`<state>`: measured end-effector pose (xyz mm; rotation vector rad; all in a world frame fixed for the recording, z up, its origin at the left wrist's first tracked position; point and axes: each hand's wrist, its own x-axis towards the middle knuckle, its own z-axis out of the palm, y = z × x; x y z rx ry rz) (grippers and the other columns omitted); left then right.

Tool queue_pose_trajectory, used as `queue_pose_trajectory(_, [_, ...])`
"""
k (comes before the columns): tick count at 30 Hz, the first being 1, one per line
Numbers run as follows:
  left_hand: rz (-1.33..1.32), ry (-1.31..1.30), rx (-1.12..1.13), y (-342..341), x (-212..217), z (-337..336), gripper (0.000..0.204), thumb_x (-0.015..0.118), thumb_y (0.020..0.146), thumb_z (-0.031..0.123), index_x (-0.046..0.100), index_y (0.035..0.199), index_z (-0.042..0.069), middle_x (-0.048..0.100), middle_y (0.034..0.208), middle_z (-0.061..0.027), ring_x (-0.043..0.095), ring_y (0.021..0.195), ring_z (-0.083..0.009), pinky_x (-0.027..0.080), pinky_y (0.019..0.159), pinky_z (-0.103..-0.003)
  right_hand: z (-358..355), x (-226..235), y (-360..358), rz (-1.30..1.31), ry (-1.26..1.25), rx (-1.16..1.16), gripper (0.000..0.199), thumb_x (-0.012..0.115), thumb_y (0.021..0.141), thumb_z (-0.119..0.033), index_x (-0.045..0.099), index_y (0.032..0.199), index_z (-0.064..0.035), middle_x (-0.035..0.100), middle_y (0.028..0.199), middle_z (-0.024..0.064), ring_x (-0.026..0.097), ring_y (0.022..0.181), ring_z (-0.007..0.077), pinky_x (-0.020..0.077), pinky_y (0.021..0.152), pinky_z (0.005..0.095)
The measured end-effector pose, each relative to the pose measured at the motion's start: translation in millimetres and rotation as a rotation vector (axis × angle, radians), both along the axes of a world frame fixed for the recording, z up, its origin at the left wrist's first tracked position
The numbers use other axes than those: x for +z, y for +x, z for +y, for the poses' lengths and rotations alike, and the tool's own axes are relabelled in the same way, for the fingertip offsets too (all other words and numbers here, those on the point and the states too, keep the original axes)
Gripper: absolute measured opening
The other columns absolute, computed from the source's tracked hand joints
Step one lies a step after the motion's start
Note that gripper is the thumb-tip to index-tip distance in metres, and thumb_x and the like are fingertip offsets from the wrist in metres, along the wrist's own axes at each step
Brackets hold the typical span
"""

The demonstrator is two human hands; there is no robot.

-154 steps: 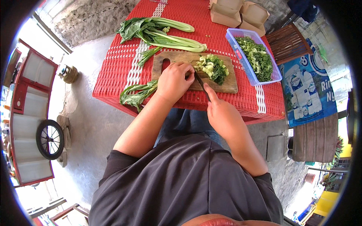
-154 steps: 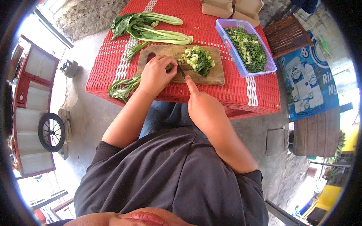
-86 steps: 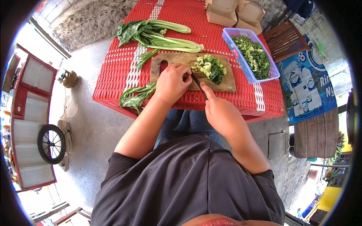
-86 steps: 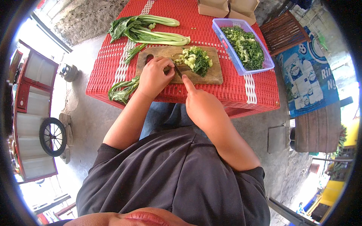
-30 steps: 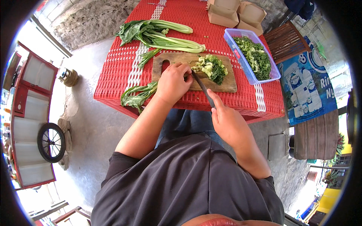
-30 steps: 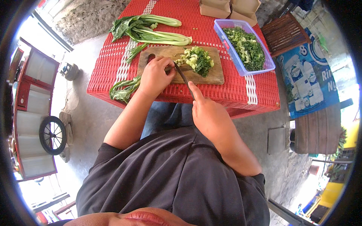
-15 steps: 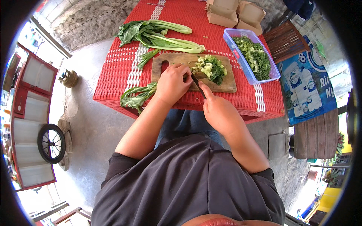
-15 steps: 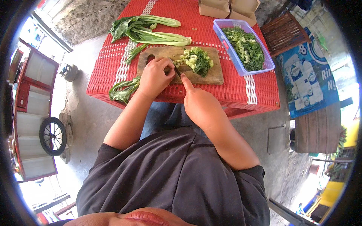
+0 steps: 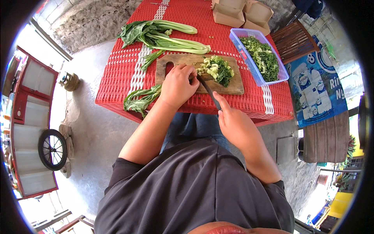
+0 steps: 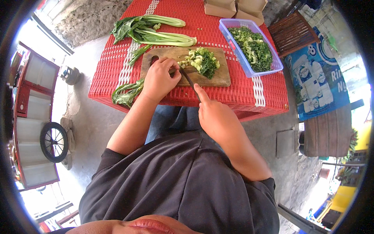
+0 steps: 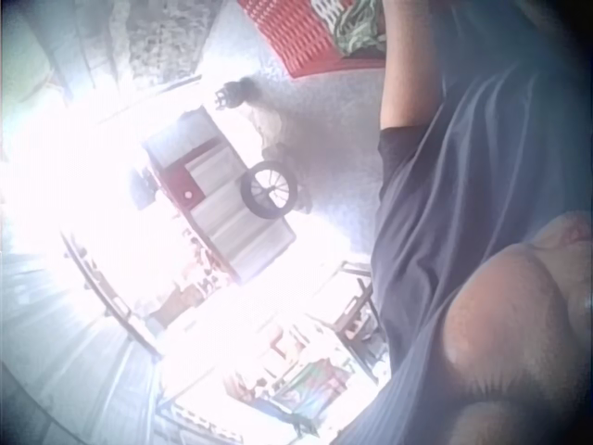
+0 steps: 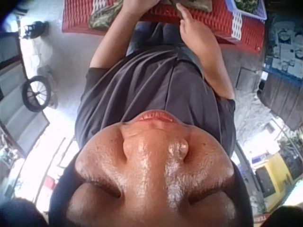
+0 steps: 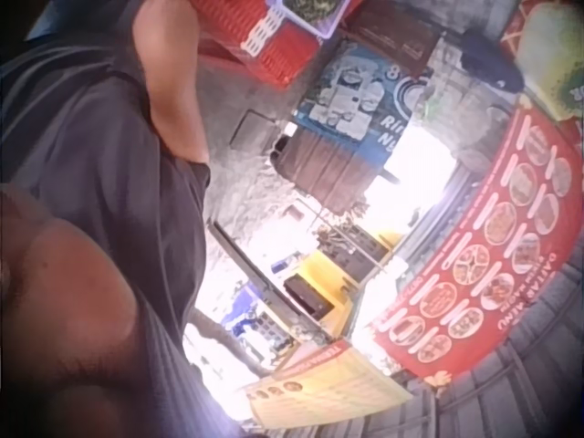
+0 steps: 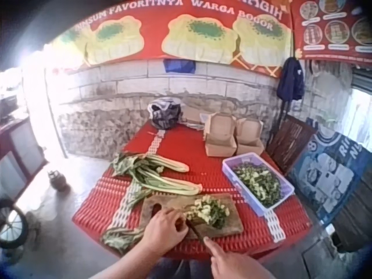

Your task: The person chops green leafy vegetables on a wooden cutting board using a knife. The chopped pieces are placed into a nearby plastic container. The person continues chopping multiple stalks of the vegetable throughout the clip.

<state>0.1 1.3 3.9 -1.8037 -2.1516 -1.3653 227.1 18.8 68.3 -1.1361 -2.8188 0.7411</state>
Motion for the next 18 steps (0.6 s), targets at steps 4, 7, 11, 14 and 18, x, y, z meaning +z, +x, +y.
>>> queue_pose_trajectory(4, [0.007,-0.005,-0.003,-0.8,-2.0,2.3,0.012,0.072,0.078,0.008,0.067,0.087,0.004,0.069,0.089,-0.0138,0.067,0.090,-0.0359,0.054,0.083,-0.045,0.9,-1.9,-0.5,0.004,0.023,-0.015,0.059,0.051,0.102,-0.016,0.032,0.158,-0.0131,0.069,0.083,0.0278,0.068,0.076,0.0460,0.0510,0.070,0.0592])
queue_pose_trajectory(7, [0.008,0.003,-0.003,-2.2,-3.7,1.6,0.012,0.072,0.078,0.009,0.068,0.088,0.004,0.070,0.089,-0.0139,0.067,0.091,-0.0356,0.054,0.083,-0.045,-1.6,-0.2,0.7,0.015,0.001,-0.015,0.059,0.051,0.102,-0.017,0.032,0.158,-0.0132,0.069,0.084,0.0279,0.068,0.077,0.0459,0.0511,0.070,0.0591])
queue_pose_trajectory(11, [0.018,0.008,-0.006,-3.4,-4.5,0.4,0.012,0.072,0.078,0.009,0.068,0.088,0.004,0.070,0.090,-0.0143,0.068,0.091,-0.0356,0.054,0.083,-0.044,-3.7,1.6,0.0,-0.008,-0.023,-0.018,0.058,0.051,0.102,-0.017,0.032,0.158,-0.0135,0.069,0.085,0.0275,0.068,0.078,0.0457,0.0513,0.071,0.0594])
queue_pose_trajectory(14, [0.022,0.000,-0.012,-3.0,-3.4,-0.1,0.012,0.072,0.078,0.009,0.068,0.088,0.004,0.070,0.090,-0.0142,0.067,0.092,-0.0356,0.054,0.084,-0.044,-1.6,-1.8,-3.7,0.018,0.001,-0.006,0.058,0.050,0.102,-0.017,0.033,0.157,-0.0120,0.069,0.084,0.0269,0.068,0.077,0.0455,0.0517,0.070,0.0590])
queue_pose_trajectory(18, [0.034,-0.007,-0.023,-4.0,-3.3,0.0,0.012,0.072,0.079,0.009,0.067,0.088,0.004,0.070,0.090,-0.0139,0.067,0.092,-0.0360,0.054,0.084,-0.045,8.9,-15.7,-16.7,0.062,0.035,0.043,0.058,0.050,0.101,-0.016,0.034,0.156,-0.0080,0.069,0.082,0.0267,0.068,0.075,0.0455,0.0523,0.069,0.0582])
